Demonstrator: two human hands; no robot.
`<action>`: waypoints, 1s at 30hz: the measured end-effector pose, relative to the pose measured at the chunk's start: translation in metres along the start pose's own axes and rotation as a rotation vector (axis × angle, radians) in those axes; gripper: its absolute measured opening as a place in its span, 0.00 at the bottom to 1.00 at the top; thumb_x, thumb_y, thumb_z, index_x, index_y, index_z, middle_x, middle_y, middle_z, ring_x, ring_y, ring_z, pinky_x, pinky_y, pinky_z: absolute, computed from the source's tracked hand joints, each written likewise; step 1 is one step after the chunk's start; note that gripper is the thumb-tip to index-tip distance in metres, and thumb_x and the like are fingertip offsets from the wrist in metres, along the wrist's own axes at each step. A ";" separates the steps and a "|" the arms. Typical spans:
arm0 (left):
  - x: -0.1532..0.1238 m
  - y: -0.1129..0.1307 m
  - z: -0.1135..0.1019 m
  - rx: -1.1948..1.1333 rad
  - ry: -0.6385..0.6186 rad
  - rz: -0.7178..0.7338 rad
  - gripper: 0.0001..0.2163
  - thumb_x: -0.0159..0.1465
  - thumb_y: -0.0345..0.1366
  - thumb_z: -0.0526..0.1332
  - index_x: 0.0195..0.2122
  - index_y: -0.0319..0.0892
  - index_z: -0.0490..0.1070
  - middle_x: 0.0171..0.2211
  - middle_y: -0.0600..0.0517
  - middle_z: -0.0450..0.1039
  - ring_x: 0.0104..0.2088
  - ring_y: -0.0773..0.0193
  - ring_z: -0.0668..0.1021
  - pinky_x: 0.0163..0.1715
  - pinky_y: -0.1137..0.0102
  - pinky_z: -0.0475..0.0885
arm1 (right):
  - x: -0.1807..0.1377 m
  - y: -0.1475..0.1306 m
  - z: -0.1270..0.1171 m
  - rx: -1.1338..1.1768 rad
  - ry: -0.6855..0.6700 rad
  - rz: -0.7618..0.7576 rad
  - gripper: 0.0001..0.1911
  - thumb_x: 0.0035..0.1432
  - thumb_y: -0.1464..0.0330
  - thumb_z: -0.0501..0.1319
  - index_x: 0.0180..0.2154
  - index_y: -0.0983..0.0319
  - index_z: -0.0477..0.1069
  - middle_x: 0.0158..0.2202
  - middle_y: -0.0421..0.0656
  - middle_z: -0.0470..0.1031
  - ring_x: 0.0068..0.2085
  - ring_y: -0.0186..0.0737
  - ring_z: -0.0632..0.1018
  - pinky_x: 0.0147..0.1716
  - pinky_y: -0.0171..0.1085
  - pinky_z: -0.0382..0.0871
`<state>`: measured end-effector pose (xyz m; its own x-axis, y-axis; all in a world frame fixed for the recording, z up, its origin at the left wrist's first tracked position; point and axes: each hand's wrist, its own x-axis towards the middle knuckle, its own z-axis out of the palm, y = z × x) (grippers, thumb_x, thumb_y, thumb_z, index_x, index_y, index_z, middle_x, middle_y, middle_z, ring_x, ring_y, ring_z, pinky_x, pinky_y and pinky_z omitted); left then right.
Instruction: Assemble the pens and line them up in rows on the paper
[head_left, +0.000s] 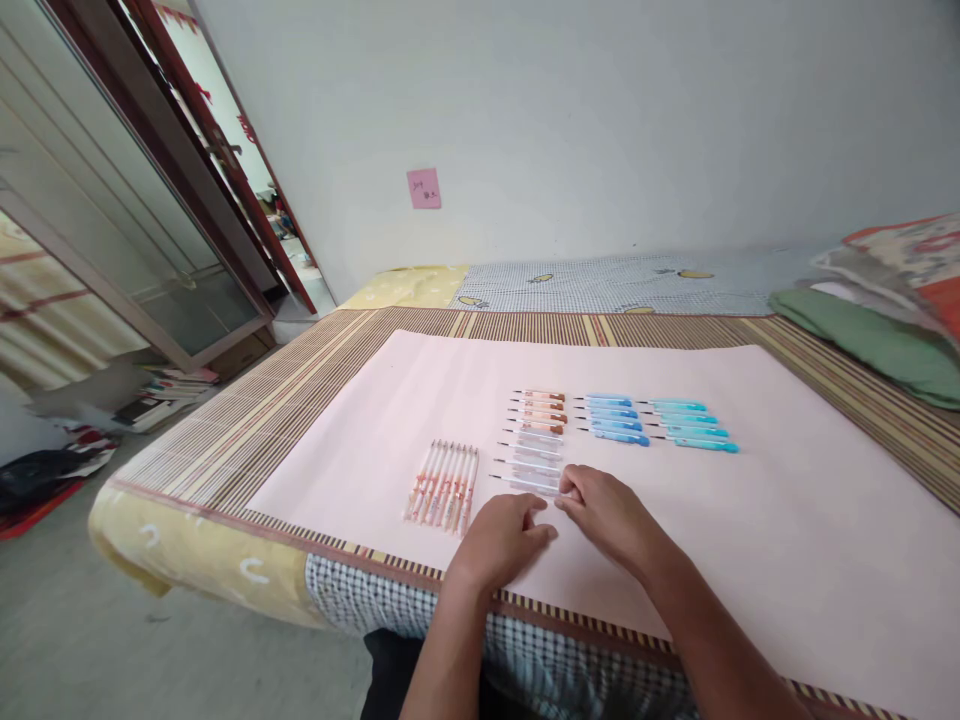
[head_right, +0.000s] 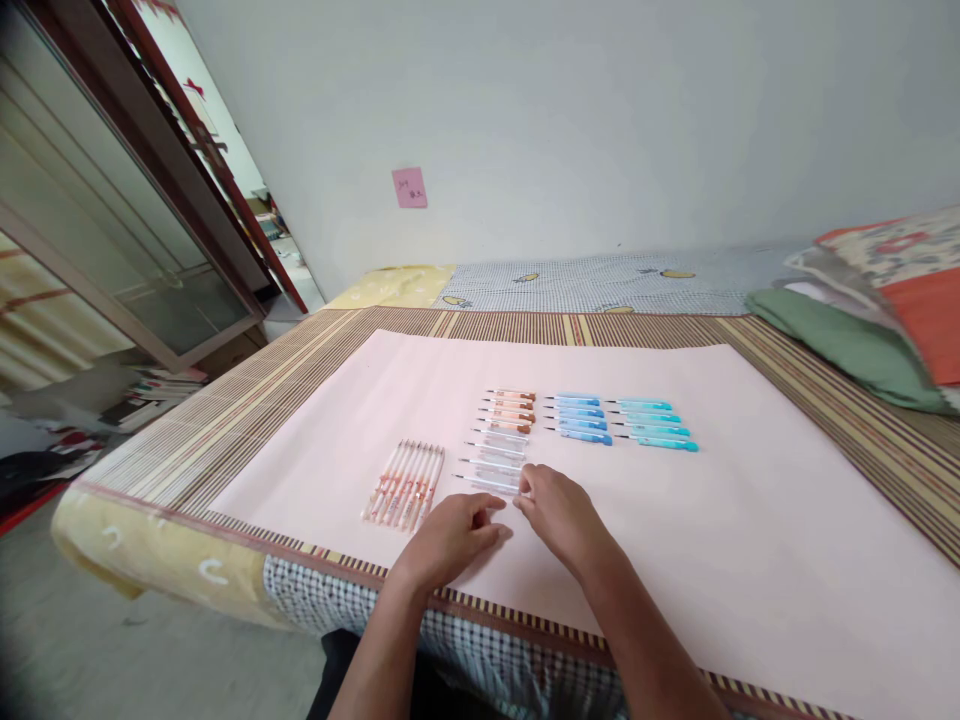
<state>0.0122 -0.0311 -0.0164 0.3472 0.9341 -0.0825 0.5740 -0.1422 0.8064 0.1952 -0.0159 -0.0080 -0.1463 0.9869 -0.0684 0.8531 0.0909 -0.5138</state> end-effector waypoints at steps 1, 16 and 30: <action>0.000 0.000 0.000 -0.004 0.006 -0.001 0.18 0.59 0.43 0.65 0.47 0.43 0.81 0.29 0.48 0.79 0.30 0.55 0.75 0.31 0.65 0.64 | 0.000 0.001 0.000 0.000 -0.001 -0.002 0.05 0.58 0.72 0.60 0.29 0.59 0.66 0.29 0.39 0.74 0.31 0.38 0.72 0.30 0.35 0.54; -0.003 0.001 0.003 -0.426 -0.323 -0.089 0.13 0.60 0.42 0.63 0.39 0.41 0.83 0.16 0.56 0.68 0.18 0.67 0.67 0.24 0.70 0.61 | -0.001 0.010 -0.025 0.365 0.889 -0.148 0.23 0.64 0.59 0.61 0.58 0.60 0.68 0.45 0.47 0.76 0.32 0.37 0.75 0.36 0.40 0.73; -0.018 -0.004 -0.017 -0.593 -0.050 0.017 0.12 0.61 0.45 0.62 0.34 0.39 0.73 0.15 0.59 0.63 0.16 0.72 0.60 0.19 0.74 0.53 | -0.097 0.036 -0.014 0.159 0.492 -0.375 0.09 0.69 0.64 0.56 0.46 0.57 0.73 0.40 0.42 0.81 0.38 0.38 0.82 0.39 0.33 0.76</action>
<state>-0.0090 -0.0413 -0.0084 0.3953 0.9148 -0.0825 0.0612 0.0634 0.9961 0.2471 -0.1062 -0.0078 -0.1407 0.8414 0.5218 0.6981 0.4581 -0.5503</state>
